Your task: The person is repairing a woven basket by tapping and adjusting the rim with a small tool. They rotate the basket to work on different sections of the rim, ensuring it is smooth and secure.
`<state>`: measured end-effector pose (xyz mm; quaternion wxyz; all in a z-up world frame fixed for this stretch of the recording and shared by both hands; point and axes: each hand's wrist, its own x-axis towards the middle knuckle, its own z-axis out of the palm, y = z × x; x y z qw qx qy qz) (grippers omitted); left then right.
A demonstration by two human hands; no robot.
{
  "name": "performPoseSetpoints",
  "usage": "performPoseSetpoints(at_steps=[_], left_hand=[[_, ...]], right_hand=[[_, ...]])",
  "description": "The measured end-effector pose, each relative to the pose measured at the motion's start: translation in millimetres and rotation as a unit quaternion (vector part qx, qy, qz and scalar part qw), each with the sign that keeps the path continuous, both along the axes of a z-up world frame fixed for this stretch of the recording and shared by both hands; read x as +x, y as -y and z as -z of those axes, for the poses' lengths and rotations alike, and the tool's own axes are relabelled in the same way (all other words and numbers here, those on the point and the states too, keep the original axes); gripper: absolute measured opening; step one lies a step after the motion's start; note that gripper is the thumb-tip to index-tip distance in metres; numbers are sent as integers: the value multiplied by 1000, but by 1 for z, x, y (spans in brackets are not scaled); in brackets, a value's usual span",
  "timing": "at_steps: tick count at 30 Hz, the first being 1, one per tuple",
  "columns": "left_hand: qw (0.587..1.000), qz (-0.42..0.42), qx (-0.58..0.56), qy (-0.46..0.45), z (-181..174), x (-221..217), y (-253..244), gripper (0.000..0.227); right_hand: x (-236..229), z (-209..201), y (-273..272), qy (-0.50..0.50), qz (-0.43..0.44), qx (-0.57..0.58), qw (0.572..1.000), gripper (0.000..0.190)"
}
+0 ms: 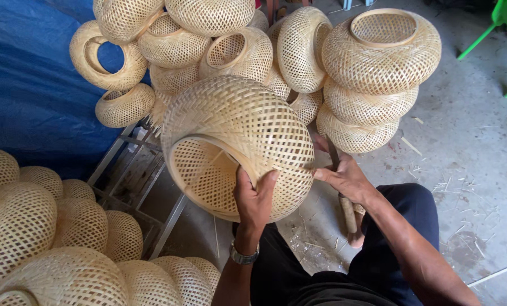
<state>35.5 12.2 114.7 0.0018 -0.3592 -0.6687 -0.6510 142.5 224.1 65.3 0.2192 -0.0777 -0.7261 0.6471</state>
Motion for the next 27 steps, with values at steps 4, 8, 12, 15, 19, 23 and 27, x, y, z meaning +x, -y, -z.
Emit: performPoseSetpoints(at_steps=[4,8,12,15,19,23,27], left_hand=[[996,-42,-49,-68,10,14,4,45],[988,-55,-79,-122,24,26,2,49],[979,-41,-119,-159,37,31,2,47],[961,-51,-113,-246,45,34,2,54],[959,-61,-138,-240,54,42,7,60],[959,-51,-130,-246,59,48,10,60],[947,-55,-214,-232,57,45,16,71]], right_hand=[[-16,4,12,36,-26,-45,998,144],[-22,18,13,14,-32,-59,998,150],[-17,39,13,51,-12,-37,998,154],[-12,51,12,55,-19,-55,997,151],[-6,61,16,34,-43,-111,992,147],[-1,71,18,5,-50,-133,990,139],[2,85,17,-8,-53,-155,986,130]])
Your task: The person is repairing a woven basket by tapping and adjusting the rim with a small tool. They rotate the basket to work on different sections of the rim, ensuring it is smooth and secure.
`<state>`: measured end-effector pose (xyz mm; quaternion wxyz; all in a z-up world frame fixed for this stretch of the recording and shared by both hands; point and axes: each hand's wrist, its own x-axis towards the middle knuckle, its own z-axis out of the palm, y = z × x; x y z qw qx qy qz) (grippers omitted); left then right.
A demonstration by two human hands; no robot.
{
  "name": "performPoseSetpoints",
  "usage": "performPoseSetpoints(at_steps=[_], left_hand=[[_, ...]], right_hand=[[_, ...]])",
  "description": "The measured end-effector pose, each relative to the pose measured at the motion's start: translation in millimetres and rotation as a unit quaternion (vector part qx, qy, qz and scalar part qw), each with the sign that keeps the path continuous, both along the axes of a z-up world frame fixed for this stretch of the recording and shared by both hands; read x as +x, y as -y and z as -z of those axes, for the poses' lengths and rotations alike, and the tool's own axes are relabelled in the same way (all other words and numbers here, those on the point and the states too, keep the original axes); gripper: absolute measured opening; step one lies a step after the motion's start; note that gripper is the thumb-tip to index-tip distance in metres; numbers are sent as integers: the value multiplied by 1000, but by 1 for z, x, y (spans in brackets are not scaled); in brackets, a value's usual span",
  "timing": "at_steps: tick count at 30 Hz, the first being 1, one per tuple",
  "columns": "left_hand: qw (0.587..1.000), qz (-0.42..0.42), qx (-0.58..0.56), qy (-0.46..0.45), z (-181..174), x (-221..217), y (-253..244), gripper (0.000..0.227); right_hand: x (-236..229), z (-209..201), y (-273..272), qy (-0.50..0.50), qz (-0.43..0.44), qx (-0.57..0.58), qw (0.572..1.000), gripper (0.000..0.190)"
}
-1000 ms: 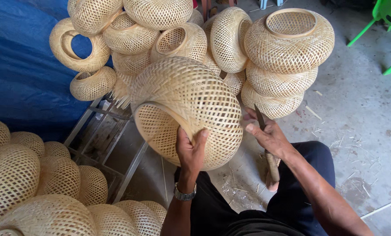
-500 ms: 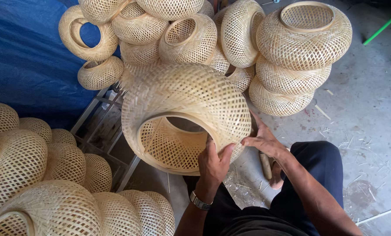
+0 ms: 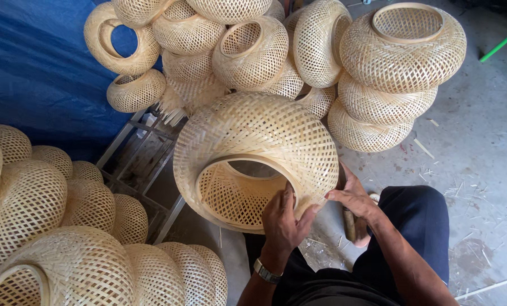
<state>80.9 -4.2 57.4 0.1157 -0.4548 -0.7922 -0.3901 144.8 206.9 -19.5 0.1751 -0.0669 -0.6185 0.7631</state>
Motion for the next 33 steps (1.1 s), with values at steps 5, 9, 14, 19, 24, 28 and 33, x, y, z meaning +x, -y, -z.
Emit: performPoseSetpoints(at_steps=[5,9,14,19,24,28,33], left_hand=[[902,71,324,277,-17,-31,10,73],[679,213,494,499,-42,-59,12,80],[682,192,522,475,-66,-63,-16,52],[670,200,489,522,-82,-68,-41,40],[715,217,416,518,-78,-81,-51,33],[756,211,373,494,-65,-92,-52,33],[801,225,324,451,-57,-94,-33,29]], right_hand=[[4,21,-1,-16,20,4,1000,123],[7,37,0,11,43,5,999,118],[14,52,4,21,33,-30,999,120],[27,76,-2,4,-11,35,999,99],[49,117,1,225,-38,-241,943,60],[45,137,11,309,11,-243,919,47],[43,115,16,288,109,-89,947,47]])
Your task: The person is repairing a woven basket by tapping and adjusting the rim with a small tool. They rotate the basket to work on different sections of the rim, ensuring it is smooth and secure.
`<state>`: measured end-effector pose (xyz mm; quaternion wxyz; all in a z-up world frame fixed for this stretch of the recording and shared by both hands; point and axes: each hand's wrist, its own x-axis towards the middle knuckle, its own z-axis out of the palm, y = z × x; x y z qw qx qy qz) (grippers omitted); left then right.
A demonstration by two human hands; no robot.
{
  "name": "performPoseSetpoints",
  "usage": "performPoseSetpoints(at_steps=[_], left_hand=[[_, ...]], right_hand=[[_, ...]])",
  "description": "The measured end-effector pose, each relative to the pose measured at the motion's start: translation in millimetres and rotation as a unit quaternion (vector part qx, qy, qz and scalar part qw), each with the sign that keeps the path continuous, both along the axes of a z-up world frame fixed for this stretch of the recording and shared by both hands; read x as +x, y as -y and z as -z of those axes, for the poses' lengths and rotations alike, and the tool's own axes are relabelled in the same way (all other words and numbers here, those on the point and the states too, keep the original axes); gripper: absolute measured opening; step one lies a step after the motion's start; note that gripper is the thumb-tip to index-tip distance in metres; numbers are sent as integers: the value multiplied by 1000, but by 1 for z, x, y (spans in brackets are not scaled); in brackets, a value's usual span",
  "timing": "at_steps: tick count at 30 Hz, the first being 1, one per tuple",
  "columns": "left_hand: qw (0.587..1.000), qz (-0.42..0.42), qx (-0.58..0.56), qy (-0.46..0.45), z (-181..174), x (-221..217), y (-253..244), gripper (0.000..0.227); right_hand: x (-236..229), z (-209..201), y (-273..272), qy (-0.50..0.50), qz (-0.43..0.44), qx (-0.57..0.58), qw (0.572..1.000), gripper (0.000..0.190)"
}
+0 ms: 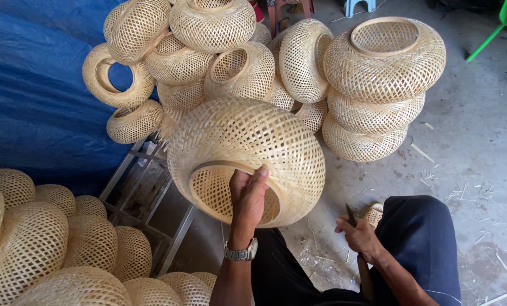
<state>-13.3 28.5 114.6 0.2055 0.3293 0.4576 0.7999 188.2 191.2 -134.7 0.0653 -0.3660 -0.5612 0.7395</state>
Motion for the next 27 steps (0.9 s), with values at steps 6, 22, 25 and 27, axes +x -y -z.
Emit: performPoseSetpoints(at_steps=[6,22,25,27], left_hand=[[990,-18,-115,-79,-6,10,30,30],[999,-7,43,30,21,41,6,45],[998,5,48,35,17,43,5,46],[998,10,51,35,16,43,5,46]], right_hand=[[-4,-91,-19,-157,73,225,959,31],[-47,-286,1,-357,-89,640,674,30],[-50,-291,-1,-341,-111,667,653,35],[-50,-291,-3,-325,-124,672,654,39]])
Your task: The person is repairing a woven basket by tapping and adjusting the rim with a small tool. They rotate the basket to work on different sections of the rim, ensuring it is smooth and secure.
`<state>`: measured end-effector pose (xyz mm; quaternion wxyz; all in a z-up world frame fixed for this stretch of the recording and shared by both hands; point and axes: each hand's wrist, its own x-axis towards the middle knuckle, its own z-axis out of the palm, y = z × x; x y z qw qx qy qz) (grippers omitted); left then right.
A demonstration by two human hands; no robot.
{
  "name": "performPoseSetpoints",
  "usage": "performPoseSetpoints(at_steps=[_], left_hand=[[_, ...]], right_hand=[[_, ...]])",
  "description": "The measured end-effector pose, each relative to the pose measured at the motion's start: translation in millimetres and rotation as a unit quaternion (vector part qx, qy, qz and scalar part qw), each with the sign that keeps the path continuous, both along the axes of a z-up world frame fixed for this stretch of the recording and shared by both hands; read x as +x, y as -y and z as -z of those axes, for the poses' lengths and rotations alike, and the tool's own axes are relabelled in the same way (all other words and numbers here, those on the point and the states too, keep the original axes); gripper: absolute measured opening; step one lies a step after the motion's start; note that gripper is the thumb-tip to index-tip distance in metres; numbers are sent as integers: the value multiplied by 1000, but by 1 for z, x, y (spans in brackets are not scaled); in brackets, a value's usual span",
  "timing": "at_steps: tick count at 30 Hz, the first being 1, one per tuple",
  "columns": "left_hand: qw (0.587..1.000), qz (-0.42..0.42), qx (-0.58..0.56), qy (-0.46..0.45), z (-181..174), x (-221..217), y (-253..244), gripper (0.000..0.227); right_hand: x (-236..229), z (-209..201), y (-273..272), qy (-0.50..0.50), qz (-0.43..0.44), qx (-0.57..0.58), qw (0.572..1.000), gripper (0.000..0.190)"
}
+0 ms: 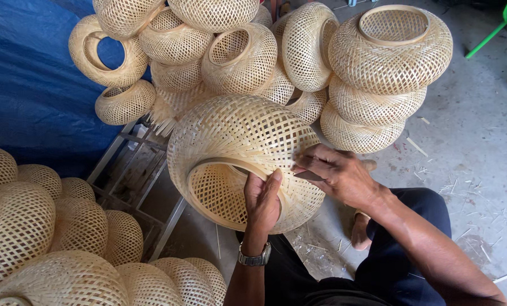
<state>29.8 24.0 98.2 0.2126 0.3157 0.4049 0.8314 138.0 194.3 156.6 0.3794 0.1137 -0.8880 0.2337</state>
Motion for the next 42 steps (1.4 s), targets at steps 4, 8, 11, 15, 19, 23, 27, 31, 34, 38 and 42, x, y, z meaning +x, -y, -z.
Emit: performPoseSetpoints(at_steps=[4,8,11,15,19,23,27,31,34,38,42], left_hand=[[1000,0,-4,9,1,0,0,44],[1000,-18,-8,-2,5,-2,1,45],[999,-27,-24,-6,7,-1,2,46],[999,-15,-22,-20,1,0,6,44],[996,-57,-52,40,-11,9,6,46],[993,-96,-33,65,-16,14,0,40],[990,-132,-28,34,-10,10,-1,35],[991,-137,6,7,-3,6,0,34],[993,-114,18,-1,0,7,1,35],[995,-101,21,-6,-1,8,3,38],[994,-110,18,12,-3,8,4,44]], right_hand=[[0,8,-4,11,13,38,999,37],[-1,27,-7,64,87,157,982,48],[-3,37,-7,31,115,196,973,47],[-8,33,1,-19,57,53,997,29],[-4,14,2,5,-15,-102,995,22],[-6,3,6,15,-27,-143,989,21],[-3,5,10,-7,-48,-154,987,17],[3,9,22,61,-36,-204,976,16],[3,7,26,5,-24,-123,992,21],[-5,-1,20,7,-16,-60,998,25],[-8,-4,17,18,-19,-41,999,25]])
